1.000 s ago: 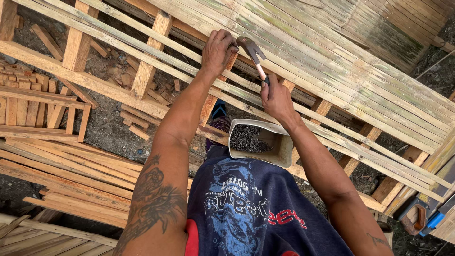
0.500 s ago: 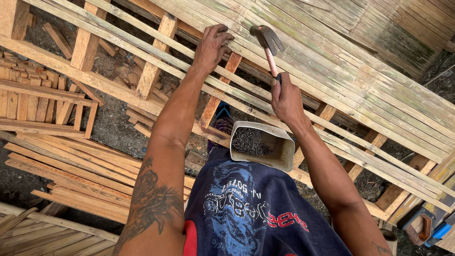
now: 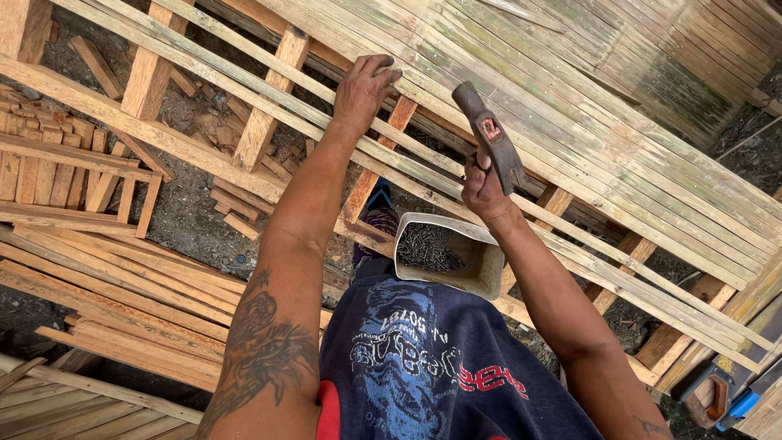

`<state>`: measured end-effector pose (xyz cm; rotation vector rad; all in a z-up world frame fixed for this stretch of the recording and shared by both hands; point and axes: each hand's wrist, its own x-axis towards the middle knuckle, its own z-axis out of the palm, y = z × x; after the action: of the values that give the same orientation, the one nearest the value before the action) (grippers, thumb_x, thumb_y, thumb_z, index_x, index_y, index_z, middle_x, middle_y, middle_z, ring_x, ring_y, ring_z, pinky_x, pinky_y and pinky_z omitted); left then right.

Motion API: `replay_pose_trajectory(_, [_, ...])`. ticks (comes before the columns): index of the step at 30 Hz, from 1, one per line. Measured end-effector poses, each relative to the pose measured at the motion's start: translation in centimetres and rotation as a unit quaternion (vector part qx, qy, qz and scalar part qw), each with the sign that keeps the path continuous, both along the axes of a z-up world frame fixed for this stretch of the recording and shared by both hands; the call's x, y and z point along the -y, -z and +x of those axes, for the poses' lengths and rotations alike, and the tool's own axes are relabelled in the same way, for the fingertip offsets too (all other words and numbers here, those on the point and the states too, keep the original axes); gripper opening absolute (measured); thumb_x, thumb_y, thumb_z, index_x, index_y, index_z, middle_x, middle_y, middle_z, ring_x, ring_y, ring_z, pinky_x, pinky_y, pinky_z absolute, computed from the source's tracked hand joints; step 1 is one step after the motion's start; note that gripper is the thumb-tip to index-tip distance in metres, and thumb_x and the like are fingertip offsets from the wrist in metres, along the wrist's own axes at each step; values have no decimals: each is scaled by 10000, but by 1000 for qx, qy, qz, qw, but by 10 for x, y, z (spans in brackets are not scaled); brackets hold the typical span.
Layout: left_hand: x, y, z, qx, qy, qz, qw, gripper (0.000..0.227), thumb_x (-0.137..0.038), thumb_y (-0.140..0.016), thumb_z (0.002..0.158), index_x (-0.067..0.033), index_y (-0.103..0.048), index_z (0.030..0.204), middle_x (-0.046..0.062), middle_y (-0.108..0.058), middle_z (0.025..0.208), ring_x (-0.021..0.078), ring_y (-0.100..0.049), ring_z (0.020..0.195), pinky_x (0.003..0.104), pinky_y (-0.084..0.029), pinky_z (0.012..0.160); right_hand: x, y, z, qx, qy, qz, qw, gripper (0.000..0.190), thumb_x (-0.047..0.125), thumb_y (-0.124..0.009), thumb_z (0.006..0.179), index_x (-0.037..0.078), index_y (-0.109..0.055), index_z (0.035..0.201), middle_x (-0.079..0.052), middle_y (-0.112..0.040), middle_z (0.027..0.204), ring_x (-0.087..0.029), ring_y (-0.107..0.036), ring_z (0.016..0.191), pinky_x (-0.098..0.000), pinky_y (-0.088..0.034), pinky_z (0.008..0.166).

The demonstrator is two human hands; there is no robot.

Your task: The person repeatedly picks nails from a container and hammers them into a wooden lattice structure. They work along the length of the structure, securing thin wooden slats to a frame.

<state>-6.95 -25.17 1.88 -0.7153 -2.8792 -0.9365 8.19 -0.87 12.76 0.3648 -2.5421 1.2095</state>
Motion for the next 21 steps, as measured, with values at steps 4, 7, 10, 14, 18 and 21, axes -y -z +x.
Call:
replay_pose_trajectory(4, [-3, 2, -6, 15, -6, 0, 1000, 319, -78, -770, 864, -225, -777, 1147, -38, -635, 1343, 200, -575, 1250, 336, -525, 1065, -1, 2, 11, 306, 62, 164, 936, 212, 188, -537, 1096, 3, -514, 1196, -230, -609, 685, -445, -588, 571, -569, -452, 566])
replay_pose_trajectory(7, [0, 2, -18, 5, -10, 6, 1000, 306, -89, -779, 872, -236, -784, 1140, -48, -633, 1348, 191, -577, 1251, 337, -532, 1062, 4, 7, -5, 127, 67, 118, 983, 234, 191, -484, 1121, -33, -493, 1190, -265, -642, 768, -453, -622, 629, -565, -480, 598])
replay_pose_trajectory(10, [-1, 2, 1, 19, -12, 15, 1000, 300, -104, -786, 873, -241, -784, 1139, -55, -630, 1348, 190, -578, 1251, 341, -534, 1063, 3, 10, -3, 8, 28, 187, 982, 248, 193, -450, 1101, -42, -482, 1174, -310, -673, 808, -480, -650, 650, -560, -506, 600])
replay_pose_trajectory(14, [-4, -34, -2, 97, -23, -22, 995, 289, -100, -769, 843, -211, -782, 1109, -15, -613, 1358, 220, -537, 1279, 395, -504, 1043, 2, 0, -7, 297, 86, 242, 920, 237, 224, -507, 1100, 1, -448, 1048, -270, -635, 668, -496, -608, 565, -588, -466, 537])
replay_pose_trajectory(18, [-18, -83, 16, 136, 27, -32, 990, 276, -105, -712, 897, -61, -738, 1168, 166, -656, 1256, 311, -623, 1132, 427, -539, 949, 0, -6, 14, 254, 107, 175, 945, 221, 219, -519, 1100, 5, -469, 1077, -277, -620, 669, -505, -600, 598, -594, -442, 556])
replay_pose_trajectory(21, [-39, -119, 63, 267, 201, 9, 942, 205, -209, -693, 954, -61, -751, 1084, 137, -774, 982, 257, -752, 872, 406, -580, 822, -5, -11, 22, 256, 127, 121, 951, 216, 236, -529, 1090, 21, -514, 1101, -265, -620, 669, -499, -600, 603, -580, -432, 562])
